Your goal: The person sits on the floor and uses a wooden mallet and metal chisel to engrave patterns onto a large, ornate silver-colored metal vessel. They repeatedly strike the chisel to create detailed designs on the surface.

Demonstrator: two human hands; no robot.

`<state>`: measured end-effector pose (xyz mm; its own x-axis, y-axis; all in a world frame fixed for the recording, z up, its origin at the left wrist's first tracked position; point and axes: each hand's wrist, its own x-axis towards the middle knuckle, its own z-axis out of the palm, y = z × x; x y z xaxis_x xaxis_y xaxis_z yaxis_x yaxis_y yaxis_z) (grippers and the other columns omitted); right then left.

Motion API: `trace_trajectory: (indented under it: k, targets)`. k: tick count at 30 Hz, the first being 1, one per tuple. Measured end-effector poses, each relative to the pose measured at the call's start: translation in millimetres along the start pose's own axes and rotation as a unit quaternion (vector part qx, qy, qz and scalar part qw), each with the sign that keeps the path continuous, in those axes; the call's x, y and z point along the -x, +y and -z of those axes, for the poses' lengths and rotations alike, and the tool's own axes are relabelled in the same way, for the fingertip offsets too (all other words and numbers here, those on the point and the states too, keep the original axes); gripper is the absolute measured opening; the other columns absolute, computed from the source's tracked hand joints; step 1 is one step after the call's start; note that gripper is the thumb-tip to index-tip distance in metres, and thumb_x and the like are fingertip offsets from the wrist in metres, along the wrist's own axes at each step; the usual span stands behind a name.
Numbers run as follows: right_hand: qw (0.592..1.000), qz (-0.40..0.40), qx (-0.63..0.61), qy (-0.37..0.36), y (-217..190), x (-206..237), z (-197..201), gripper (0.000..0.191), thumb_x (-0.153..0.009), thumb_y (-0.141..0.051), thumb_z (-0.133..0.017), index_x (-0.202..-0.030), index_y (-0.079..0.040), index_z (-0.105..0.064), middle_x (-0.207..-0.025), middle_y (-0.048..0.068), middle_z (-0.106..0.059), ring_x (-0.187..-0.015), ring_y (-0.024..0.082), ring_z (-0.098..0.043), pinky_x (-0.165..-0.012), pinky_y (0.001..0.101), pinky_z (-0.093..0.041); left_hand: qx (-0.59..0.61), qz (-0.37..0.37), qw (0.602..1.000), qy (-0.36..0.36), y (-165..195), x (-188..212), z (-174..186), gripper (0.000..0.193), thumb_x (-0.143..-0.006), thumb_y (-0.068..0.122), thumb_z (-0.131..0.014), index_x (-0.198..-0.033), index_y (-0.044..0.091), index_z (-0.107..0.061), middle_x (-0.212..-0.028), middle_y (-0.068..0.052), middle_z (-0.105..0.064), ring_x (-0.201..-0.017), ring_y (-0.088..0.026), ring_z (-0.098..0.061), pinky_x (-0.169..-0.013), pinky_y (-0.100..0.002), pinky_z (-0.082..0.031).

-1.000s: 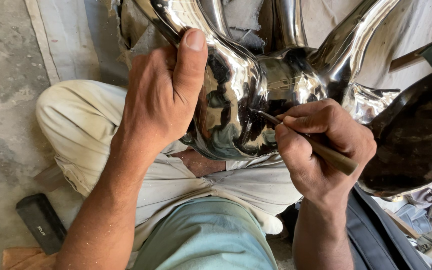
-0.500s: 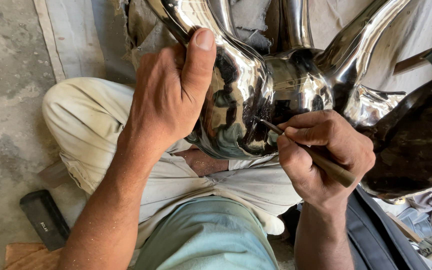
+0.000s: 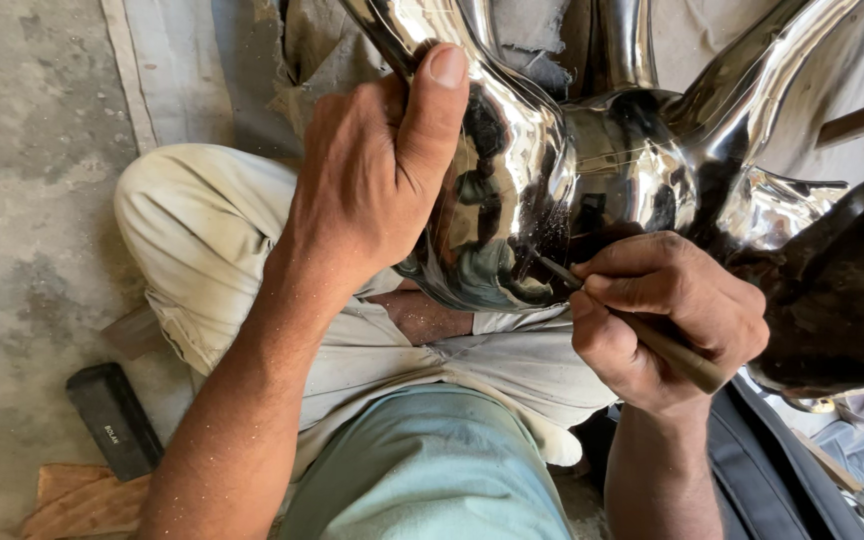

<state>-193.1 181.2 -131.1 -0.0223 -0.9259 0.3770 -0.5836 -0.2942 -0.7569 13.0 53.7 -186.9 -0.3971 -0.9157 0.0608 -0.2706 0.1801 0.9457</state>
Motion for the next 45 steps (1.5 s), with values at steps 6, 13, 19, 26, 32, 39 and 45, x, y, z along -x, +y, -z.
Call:
trace_trajectory:
  k: [6,13,19,26,32,39,45]
  targets:
    - [0.998,0.05,-0.002,-0.025,5,-2,2,0.008,-0.084,-0.001,-0.073,-0.082,-0.001,-0.066,-0.078,0.011,-0.069,-0.068,0.016,-0.071,-0.057,0.0229,-0.057,-0.004,-0.017,1.0,0.013,5,-2,0,0.074,-0.114,0.058,-0.028,-0.065,0.009,-0.054,-0.049,-0.002,-0.046,-0.043,-0.015,-0.05,-0.045,-0.037,-0.038]
    - [0.997,0.052,-0.006,-0.056,4,-2,5,0.013,-0.086,-0.007,-0.075,-0.08,-0.002,-0.065,-0.078,0.01,-0.068,-0.066,0.015,-0.07,-0.057,0.0228,-0.057,-0.015,-0.002,1.0,0.01,3,-2,0,0.07,-0.113,0.054,-0.03,-0.068,0.009,-0.059,-0.049,-0.005,-0.051,-0.045,-0.018,-0.056,-0.047,-0.038,-0.041]
    - [0.993,0.062,0.002,-0.104,3,-9,11,0.017,-0.089,-0.014,-0.075,-0.079,-0.004,-0.066,-0.078,0.009,-0.069,-0.07,0.015,-0.07,-0.055,0.0231,-0.057,-0.005,-0.018,1.0,0.02,4,-1,0,0.068,-0.116,0.053,-0.031,-0.072,0.009,-0.06,-0.054,-0.003,-0.055,-0.049,-0.016,-0.059,-0.049,-0.037,-0.043]
    - [0.987,0.054,-0.017,-0.149,5,-11,20,0.021,-0.091,-0.017,-0.075,-0.078,-0.005,-0.065,-0.079,0.008,-0.068,-0.066,0.013,-0.068,-0.055,0.0236,-0.057,0.001,-0.017,1.0,0.013,2,-2,0,0.067,-0.114,0.053,-0.03,-0.071,0.011,-0.059,-0.052,-0.001,-0.052,-0.046,-0.015,-0.057,-0.047,-0.035,-0.043]
    - [0.991,0.049,-0.036,-0.12,-3,-19,13,0.014,-0.085,-0.01,-0.068,-0.074,-0.003,-0.062,-0.075,0.009,-0.066,-0.062,0.013,-0.065,-0.048,0.0229,-0.052,-0.018,-0.006,1.0,0.01,-2,-1,-2,0.067,-0.113,0.054,-0.03,-0.069,0.012,-0.058,-0.049,-0.001,-0.047,-0.043,-0.015,-0.051,-0.043,-0.036,-0.039]
    - [0.99,-0.028,0.024,0.135,-26,43,117,0.014,-0.089,-0.013,-0.061,-0.099,-0.003,-0.061,-0.094,0.015,-0.068,-0.079,0.022,-0.069,-0.065,0.0334,-0.059,-0.028,0.053,0.998,0.009,7,-9,0,0.069,-0.109,0.054,-0.03,-0.063,0.011,-0.057,-0.046,-0.003,-0.049,-0.039,-0.019,-0.049,-0.039,-0.04,-0.038]
    - [0.809,-0.355,0.436,0.169,79,78,256,0.036,-0.103,-0.018,-0.042,-0.132,-0.006,-0.06,-0.117,0.018,-0.067,-0.097,0.026,-0.064,-0.078,0.0423,-0.056,-0.035,0.047,0.997,0.044,19,-14,8,0.072,-0.108,0.056,-0.031,-0.07,0.005,-0.067,-0.057,-0.018,-0.063,-0.055,-0.035,-0.064,-0.055,-0.05,-0.047]
